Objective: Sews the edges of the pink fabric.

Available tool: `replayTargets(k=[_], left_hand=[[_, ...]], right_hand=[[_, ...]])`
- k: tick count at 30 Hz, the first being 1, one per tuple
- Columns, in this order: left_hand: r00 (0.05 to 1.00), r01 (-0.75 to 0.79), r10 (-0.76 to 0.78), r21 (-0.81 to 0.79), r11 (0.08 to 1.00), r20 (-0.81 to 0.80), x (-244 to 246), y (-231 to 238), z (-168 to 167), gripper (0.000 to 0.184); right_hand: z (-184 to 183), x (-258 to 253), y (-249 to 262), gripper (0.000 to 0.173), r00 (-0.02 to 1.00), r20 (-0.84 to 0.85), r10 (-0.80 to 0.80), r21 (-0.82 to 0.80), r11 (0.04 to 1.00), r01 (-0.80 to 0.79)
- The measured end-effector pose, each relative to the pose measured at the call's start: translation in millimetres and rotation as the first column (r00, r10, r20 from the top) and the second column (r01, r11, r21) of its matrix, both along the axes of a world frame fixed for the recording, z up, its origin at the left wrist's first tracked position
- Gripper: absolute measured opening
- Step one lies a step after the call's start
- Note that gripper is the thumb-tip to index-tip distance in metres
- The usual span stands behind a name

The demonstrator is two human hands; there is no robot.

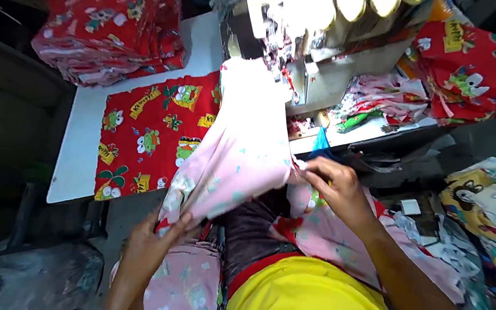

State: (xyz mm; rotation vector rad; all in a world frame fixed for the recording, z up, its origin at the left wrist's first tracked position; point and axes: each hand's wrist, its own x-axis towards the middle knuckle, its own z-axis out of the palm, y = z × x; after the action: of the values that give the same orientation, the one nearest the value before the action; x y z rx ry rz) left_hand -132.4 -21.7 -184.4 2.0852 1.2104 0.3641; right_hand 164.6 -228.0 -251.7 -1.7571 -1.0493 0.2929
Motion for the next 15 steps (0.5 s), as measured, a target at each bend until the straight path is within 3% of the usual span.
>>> replayTargets(k=[3, 5, 8, 11, 15], left_hand=[[0.998, -0.030, 0.033, -0.054, 0.998, 0.057, 2.6, -6.3, 20.3, 0.028], [0.993, 0.024, -0.021, -0.022, 0.999, 0.114, 8.2, 7.3, 33.0, 0.026], [0.987, 0.107, -0.121, 0.123, 0.987, 0.110, 21.5, 53.9, 50.7, 0.032], [0.961, 0.177, -0.221, 0.243, 0.954, 0.167, 41.9, 114.9, 66.4, 0.023], [0.881, 0.206, -0.309, 0.297, 0.932, 0.358, 117.3, 142.0, 88.6, 0.049]], right_hand=[[7.1, 5.8, -10.3, 0.024, 0.999, 0.022, 0.025, 0.028, 0.999, -0.025], [13.4, 12.6, -3.2, 0.024, 0.999, 0.035, 0.024, 0.061, 0.998, -0.027], [20.8, 29.7, 18.3, 0.022, 0.996, 0.091, -0.015, 0.100, 0.995, 0.006], [28.4, 46.3, 37.6, 0.017, 0.992, 0.101, -0.071, 0.116, 0.992, 0.059], [40.0, 55.8, 56.1, 0.014, 0.998, -0.012, -0.069, 0.150, 0.986, 0.070]])
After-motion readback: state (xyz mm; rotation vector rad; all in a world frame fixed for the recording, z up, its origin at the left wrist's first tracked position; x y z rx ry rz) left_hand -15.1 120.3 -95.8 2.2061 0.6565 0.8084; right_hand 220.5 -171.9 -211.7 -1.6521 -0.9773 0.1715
